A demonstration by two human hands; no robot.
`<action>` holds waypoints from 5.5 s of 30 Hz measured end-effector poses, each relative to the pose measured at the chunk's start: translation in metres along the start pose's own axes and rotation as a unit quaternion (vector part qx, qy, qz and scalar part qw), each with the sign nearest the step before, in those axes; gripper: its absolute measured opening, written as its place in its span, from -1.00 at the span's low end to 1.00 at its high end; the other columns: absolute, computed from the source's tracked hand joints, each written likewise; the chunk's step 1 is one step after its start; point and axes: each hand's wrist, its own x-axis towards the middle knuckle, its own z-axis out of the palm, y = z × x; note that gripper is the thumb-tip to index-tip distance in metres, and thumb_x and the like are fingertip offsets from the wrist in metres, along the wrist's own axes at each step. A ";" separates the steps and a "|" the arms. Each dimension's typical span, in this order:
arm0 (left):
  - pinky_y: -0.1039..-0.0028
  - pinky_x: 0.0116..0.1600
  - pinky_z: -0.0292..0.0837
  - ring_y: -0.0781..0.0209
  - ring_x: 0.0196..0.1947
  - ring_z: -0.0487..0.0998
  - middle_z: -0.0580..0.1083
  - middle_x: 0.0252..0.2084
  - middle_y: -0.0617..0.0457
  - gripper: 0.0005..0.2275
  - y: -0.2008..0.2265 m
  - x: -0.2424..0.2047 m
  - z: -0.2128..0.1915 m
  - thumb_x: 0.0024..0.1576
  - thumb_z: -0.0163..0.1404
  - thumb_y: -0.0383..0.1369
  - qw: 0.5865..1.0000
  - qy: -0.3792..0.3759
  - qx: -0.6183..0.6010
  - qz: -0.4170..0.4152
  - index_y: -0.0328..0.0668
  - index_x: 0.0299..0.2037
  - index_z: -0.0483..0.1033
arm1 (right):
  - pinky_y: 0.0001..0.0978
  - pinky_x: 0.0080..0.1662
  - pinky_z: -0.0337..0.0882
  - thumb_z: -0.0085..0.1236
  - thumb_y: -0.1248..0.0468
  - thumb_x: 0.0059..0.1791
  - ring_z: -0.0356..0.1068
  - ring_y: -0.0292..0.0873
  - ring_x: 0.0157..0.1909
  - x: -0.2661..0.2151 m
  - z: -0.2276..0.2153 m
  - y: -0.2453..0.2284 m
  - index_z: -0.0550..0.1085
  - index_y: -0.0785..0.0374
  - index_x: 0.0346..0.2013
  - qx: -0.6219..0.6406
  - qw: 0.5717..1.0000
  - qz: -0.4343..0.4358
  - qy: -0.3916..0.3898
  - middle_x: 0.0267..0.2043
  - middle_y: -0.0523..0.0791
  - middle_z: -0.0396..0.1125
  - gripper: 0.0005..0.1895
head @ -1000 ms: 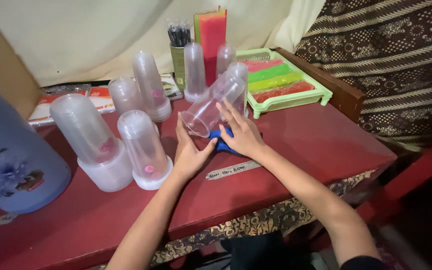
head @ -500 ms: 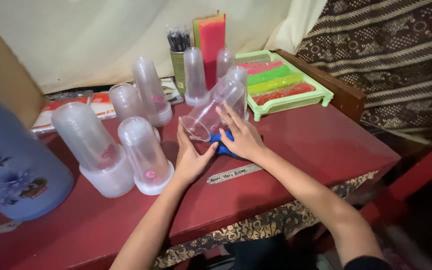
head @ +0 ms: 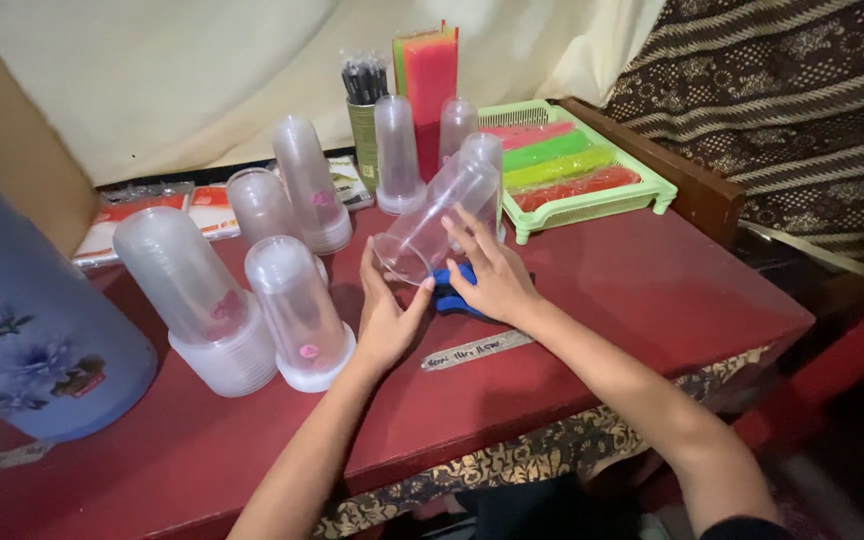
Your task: Wiping plastic cups with a cloth and stacking them on a table
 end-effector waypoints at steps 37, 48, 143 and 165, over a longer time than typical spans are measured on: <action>-0.01 0.52 -0.16 -0.32 0.50 -0.01 0.06 0.46 -0.42 -0.12 0.028 0.003 -0.010 0.18 0.05 -0.13 0.988 -0.012 -0.074 -0.137 0.05 0.54 -0.41 | 0.03 -0.18 0.53 0.27 0.25 -0.07 0.52 0.18 -0.12 0.004 -0.007 -0.014 0.22 0.10 0.42 0.028 0.998 0.022 -0.043 0.16 0.10 0.26 -0.22; 0.03 0.29 0.27 -0.17 0.16 0.48 0.49 0.07 -0.26 -0.59 -0.039 0.000 0.011 0.34 -0.26 -0.19 0.985 -0.053 -0.165 -0.006 -0.31 0.28 0.10 | -0.12 -0.05 0.54 0.07 0.17 0.08 0.54 0.06 -0.07 -0.013 0.005 0.004 -0.33 0.41 0.53 0.381 0.906 0.167 -0.073 0.15 0.17 0.39 -0.02; 0.05 0.49 -0.07 -0.17 0.47 0.08 0.09 0.45 -0.35 -0.28 -0.035 0.002 0.000 0.26 -0.14 0.02 0.980 -0.009 -0.159 -0.123 -0.29 0.48 -0.10 | -0.20 0.13 0.48 0.21 -0.04 0.05 0.40 -0.23 0.00 0.040 0.029 -0.009 0.33 0.27 0.10 0.548 0.682 0.481 0.057 -0.05 -0.14 0.35 -0.47; 0.53 -0.34 0.42 0.36 -0.74 0.32 0.42 -0.69 -0.07 -0.43 -0.041 0.002 0.027 0.29 -0.31 0.12 0.890 -0.008 -0.438 -0.126 -0.35 -0.16 0.46 | -0.03 0.26 0.39 0.21 0.22 0.08 0.34 -0.17 0.14 0.041 0.017 -0.009 0.27 0.31 0.25 0.573 0.733 0.350 0.113 0.08 -0.09 0.28 -0.49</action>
